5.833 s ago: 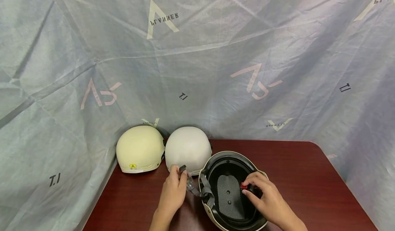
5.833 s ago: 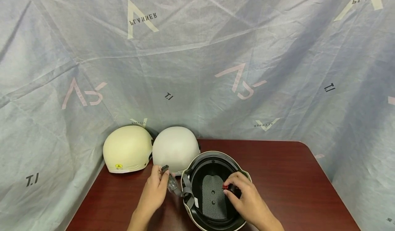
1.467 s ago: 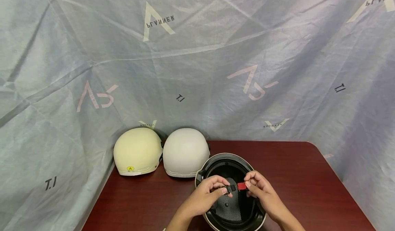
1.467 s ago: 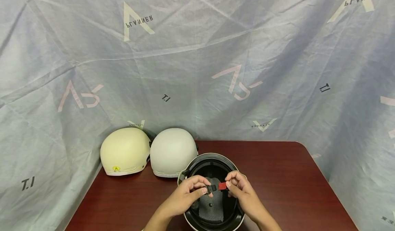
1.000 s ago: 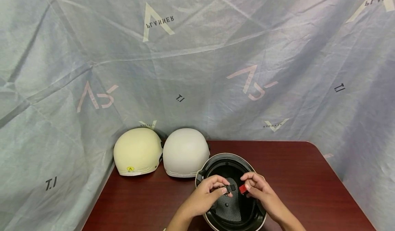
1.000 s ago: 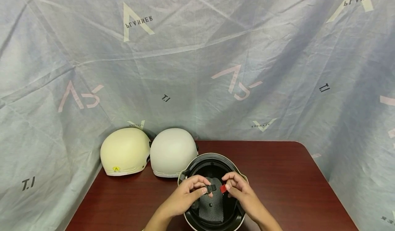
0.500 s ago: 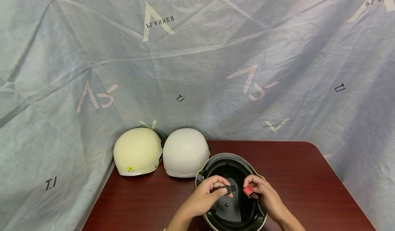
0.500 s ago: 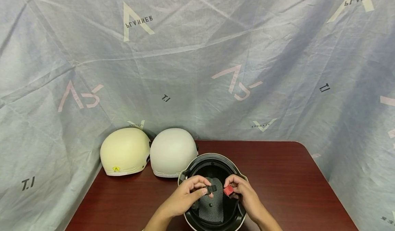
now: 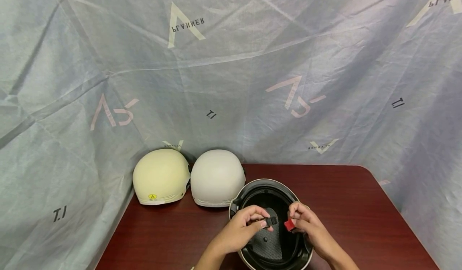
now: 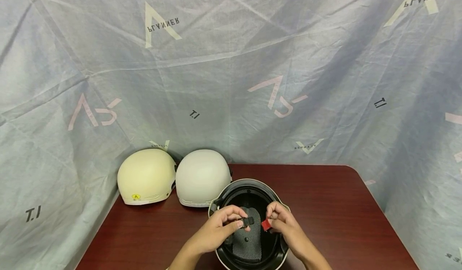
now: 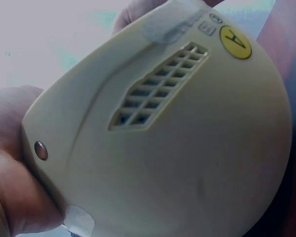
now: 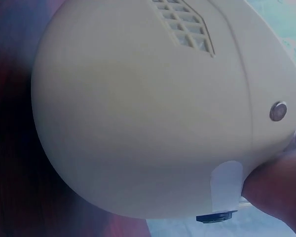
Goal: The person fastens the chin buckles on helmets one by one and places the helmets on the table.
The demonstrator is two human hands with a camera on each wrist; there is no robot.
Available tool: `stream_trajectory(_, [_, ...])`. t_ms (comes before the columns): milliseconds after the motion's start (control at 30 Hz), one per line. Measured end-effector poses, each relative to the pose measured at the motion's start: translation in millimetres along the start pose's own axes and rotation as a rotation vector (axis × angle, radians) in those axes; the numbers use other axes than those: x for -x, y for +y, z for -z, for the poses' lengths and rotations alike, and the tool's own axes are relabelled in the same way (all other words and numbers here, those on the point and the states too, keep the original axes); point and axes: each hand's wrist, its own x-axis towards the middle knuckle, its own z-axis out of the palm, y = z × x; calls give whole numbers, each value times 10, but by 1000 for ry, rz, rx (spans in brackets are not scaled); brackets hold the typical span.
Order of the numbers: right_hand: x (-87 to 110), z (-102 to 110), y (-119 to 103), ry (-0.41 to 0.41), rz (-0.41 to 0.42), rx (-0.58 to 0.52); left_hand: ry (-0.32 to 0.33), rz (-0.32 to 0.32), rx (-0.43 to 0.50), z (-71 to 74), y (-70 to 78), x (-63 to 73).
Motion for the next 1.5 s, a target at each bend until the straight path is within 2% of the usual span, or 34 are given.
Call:
stream_trajectory(300, [49,-1,-29,-33,-71,61,-123,-1,-11,1,20,18])
stream_trajectory(467, [52,-15,-1,-48,-29,-22,-175,-1,-34,36,44,14])
stream_trajectory(600, [45,-22,28,-65,19,-116,-216,25,-74,59,64,26])
stream_trajectory(700, [35,-28,28,-90,40,-202,-221,46,-85,62,97,39])
stream_trajectory(900, [20,-47,33,-154,78,-312,-217,66,-14,59,133,11])
stream_trajectory(1167, [4,-47,40,-147,125,-315,-219,-12,56,42,133,-49])
stream_trajectory(1500, [13,-45,24,-170,93,-358,-245,-19,74,38,125,-66])
